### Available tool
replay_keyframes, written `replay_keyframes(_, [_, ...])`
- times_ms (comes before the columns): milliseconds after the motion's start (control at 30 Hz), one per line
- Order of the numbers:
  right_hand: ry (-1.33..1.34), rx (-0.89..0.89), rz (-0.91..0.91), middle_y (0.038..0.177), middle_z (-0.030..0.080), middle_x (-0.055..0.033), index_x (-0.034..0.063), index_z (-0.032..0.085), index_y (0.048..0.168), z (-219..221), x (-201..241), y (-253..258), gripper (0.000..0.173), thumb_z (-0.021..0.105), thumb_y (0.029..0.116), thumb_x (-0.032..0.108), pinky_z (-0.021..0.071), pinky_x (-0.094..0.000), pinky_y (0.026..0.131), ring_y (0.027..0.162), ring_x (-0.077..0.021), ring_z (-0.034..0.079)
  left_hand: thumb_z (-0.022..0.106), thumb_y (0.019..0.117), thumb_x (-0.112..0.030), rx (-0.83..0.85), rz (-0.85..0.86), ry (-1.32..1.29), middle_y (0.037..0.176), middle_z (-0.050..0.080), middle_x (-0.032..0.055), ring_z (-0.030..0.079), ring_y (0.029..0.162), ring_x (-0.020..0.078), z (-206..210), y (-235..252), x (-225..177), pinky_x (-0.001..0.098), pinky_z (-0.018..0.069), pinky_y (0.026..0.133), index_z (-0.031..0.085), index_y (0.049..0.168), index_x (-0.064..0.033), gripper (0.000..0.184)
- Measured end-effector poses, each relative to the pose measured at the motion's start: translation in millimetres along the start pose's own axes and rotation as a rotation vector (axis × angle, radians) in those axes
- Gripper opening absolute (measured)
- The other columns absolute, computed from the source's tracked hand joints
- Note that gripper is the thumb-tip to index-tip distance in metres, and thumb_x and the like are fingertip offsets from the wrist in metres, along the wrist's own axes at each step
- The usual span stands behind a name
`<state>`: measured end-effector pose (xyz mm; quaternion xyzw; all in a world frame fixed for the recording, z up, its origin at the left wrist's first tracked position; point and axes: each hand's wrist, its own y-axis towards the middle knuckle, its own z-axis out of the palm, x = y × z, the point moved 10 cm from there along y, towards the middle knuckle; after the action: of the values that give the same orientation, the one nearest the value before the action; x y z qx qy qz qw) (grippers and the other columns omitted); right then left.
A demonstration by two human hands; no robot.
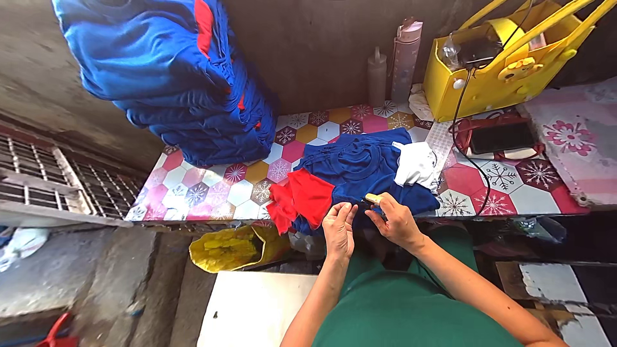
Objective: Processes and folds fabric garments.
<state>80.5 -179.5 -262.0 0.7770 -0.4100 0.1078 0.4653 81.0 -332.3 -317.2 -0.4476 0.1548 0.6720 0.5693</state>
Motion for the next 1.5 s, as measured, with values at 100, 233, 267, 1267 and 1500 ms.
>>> replay_keyframes(100, [-0.032,0.014,-0.096,0.100,0.072,-0.0167,-0.0019,0.070,0.116,2.3,8.4,4.7,0.031,0.059,0.1026,0.024,0.0580,-0.0319,0.060,0.077,-0.0233,0.072,0.045,0.0995,0.009,0.032,-0.010,-0.014,0.080,0.070,0.0049,0.071,0.076,0.0130,-0.1,-0.4,0.1,0.0288,0.0614,0.081,0.060,0.088,0.0001,0.021])
replay_keyframes(233, [-0.046,0.060,-0.171,0.099,0.072,-0.0153,-0.0004,0.070,0.118,9.0,14.3,8.9,0.031,0.057,0.1040,0.024,0.0572,-0.0310,0.060,0.076,-0.0218,0.071,0.044,0.0981,0.009,0.077,-0.011,0.010,0.079,0.070,0.0064,0.072,0.076,0.0137,0.7,-3.3,0.0,0.0288,0.0616,0.080,0.060,0.085,-0.0007,0.022])
replay_keyframes(267, [-0.046,0.062,-0.184,0.099,0.072,-0.0152,-0.0004,0.070,0.118,9.6,16.0,10.0,0.030,0.057,0.1042,0.023,0.0571,-0.0307,0.059,0.075,-0.0215,0.071,0.045,0.0974,0.009,0.094,-0.005,0.014,0.079,0.070,0.0069,0.072,0.075,0.0140,1.1,-3.7,0.1,0.0289,0.0615,0.079,0.060,0.084,-0.0005,0.022])
replay_keyframes(1267, [-0.187,-0.055,-0.447,0.089,0.072,-0.0126,0.0020,0.074,0.113,-1.9,31.1,4.1,0.021,0.057,0.1018,0.009,0.0511,-0.0302,0.056,0.065,-0.0217,0.064,0.043,0.0939,0.007,0.168,-0.052,0.064,0.077,0.068,0.0061,0.070,0.076,0.0144,9.3,-2.3,4.9,0.0299,0.0606,0.081,0.055,0.076,-0.0053,0.025])
replay_keyframes(1500, [-0.203,-0.089,-0.457,0.086,0.071,-0.0122,0.0017,0.074,0.112,-1.4,32.0,1.4,0.021,0.056,0.1001,0.006,0.0488,-0.0300,0.054,0.062,-0.0212,0.062,0.043,0.0947,0.007,0.155,-0.079,0.058,0.078,0.069,0.0068,0.071,0.077,0.0146,10.2,-3.2,5.8,0.0301,0.0606,0.081,0.056,0.077,-0.0048,0.025])
